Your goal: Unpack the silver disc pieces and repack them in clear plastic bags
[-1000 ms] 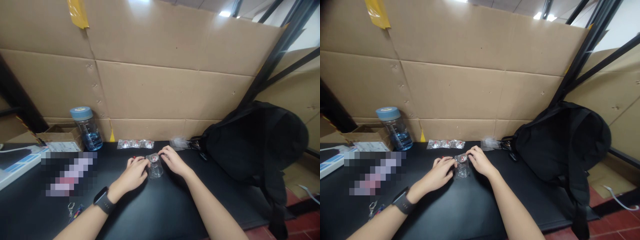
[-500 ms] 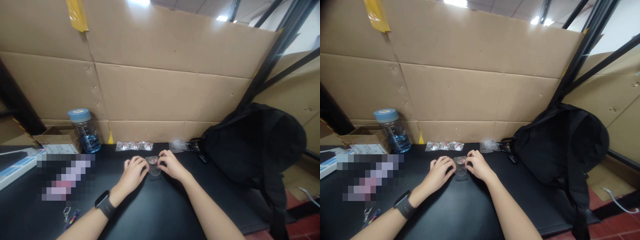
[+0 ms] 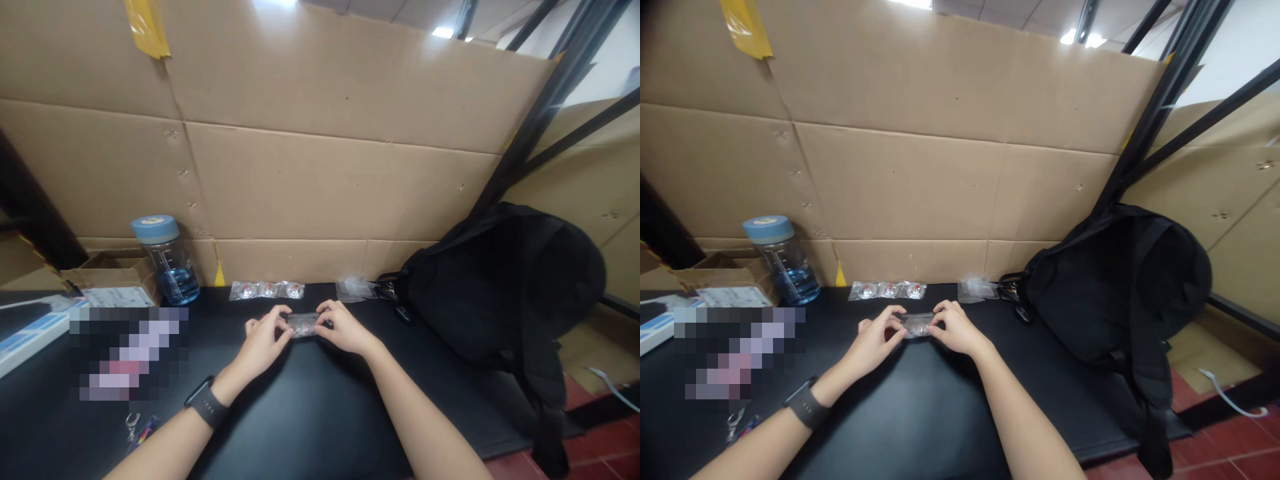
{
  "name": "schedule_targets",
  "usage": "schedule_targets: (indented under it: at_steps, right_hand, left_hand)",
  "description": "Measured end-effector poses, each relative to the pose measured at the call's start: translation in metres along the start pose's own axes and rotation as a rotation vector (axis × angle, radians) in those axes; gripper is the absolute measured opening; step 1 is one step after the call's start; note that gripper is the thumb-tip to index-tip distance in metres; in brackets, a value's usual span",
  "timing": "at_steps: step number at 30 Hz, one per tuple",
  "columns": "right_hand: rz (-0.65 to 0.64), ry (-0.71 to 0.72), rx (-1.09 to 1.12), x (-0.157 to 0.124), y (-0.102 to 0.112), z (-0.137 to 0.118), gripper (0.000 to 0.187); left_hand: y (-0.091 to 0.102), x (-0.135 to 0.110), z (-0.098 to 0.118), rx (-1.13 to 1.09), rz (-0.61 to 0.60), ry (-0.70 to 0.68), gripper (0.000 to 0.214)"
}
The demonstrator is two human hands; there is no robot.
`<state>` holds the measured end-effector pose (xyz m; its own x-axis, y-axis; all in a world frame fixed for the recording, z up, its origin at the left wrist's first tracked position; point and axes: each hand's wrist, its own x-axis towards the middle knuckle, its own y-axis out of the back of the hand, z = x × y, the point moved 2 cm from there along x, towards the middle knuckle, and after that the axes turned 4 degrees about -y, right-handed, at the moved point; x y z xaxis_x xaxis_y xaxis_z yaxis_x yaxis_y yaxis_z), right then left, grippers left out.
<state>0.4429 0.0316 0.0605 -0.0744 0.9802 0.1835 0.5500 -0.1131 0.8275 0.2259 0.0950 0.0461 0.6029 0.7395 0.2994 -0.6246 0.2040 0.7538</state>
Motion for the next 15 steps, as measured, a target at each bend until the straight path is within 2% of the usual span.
schedule_targets:
  at_steps: [3, 5, 10, 12, 15]
  right_hand:
    - [-0.025, -0.035, -0.022, 0.001, -0.001, 0.001, 0.015]
    - [-0.035, -0.049, -0.029, 0.000, -0.002, 0.000, 0.016]
    - [0.030, -0.049, -0.114, -0.003, -0.004, -0.006, 0.014]
    - [0.070, -0.050, -0.162, -0.005, -0.004, -0.010, 0.011]
    - [0.088, -0.019, -0.183, -0.007, -0.002, -0.016, 0.022]
  left_hand:
    - [-0.001, 0.000, 0.000, -0.073, 0.012, -0.003, 0.041]
    - [0.000, -0.001, 0.001, -0.076, 0.004, -0.010, 0.038]
    - [0.001, -0.003, 0.004, 0.112, -0.002, -0.044, 0.019]
    - [0.000, -0.003, 0.003, 0.169, 0.015, -0.074, 0.019]
    - [-0.004, -0.004, 0.000, 0.205, 0.005, -0.147, 0.021]
